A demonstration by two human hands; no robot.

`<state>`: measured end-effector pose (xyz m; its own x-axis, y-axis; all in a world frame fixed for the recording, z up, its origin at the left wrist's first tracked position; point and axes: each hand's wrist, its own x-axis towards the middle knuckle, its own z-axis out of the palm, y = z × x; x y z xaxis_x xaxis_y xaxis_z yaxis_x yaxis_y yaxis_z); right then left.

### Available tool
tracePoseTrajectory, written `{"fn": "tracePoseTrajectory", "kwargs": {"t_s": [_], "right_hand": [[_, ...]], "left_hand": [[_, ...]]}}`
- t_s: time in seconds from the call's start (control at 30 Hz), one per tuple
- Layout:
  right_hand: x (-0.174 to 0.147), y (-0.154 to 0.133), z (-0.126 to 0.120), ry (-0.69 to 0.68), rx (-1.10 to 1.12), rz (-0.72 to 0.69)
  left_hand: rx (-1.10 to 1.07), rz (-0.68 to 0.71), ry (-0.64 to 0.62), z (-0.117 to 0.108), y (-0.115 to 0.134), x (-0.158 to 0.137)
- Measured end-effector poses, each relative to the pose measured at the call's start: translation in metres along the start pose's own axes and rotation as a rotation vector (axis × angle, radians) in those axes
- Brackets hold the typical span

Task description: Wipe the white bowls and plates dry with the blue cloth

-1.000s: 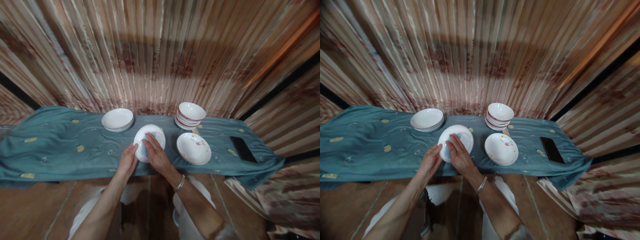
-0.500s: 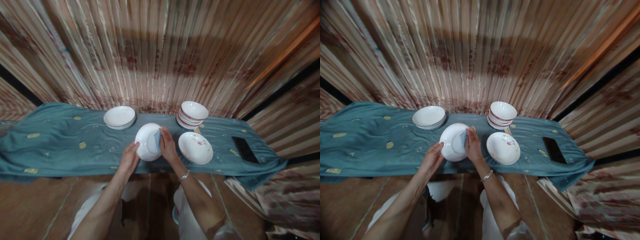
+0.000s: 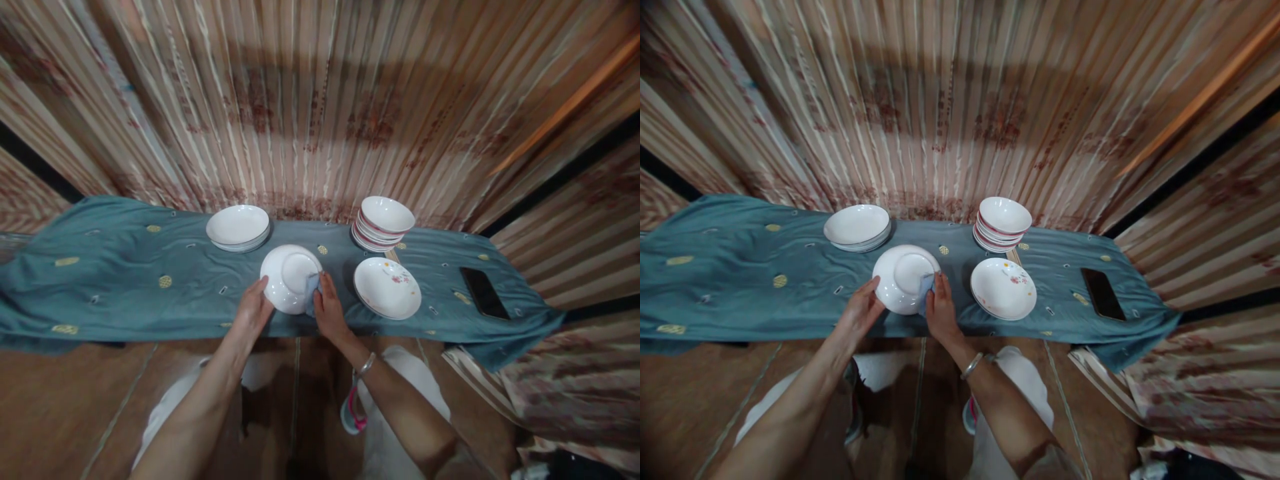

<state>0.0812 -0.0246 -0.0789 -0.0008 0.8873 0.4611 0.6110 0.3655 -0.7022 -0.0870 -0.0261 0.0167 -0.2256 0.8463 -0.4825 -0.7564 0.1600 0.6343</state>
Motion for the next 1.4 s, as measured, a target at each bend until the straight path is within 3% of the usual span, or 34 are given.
{"fn": "tracePoseTrajectory", "kwargs": {"t_s": [0.23,0.47,0.73,1.1,1.27,1.4], "right_hand": [[-0.024,-0.022,0.003,-0.098,-0.119,-0.133],[-0.022,-0.036,0.005,-0.148,-0.188,-0.334],[-0.018,-0.058,0.012,-0.229,-0.288,-0.614],[0.039,-0.100,0.019,-0.292,-0.327,-0.712],[0.073,-0.116,0.019,-0.281,-0.366,-0.724],[0.096,-0.116,0.014,-0.276,-0.377,-0.641]], "left_hand": [[-0.033,-0.034,0.059,0.002,-0.001,0.004],[-0.059,-0.054,0.004,0.006,0.003,-0.001],[-0.043,-0.186,-0.071,-0.003,0.010,0.004],[-0.077,-0.024,-0.060,-0.011,0.013,0.004],[-0.104,-0.001,-0.149,-0.009,0.015,0.003],[-0.090,-0.039,-0.237,-0.008,0.017,0.005]]}}
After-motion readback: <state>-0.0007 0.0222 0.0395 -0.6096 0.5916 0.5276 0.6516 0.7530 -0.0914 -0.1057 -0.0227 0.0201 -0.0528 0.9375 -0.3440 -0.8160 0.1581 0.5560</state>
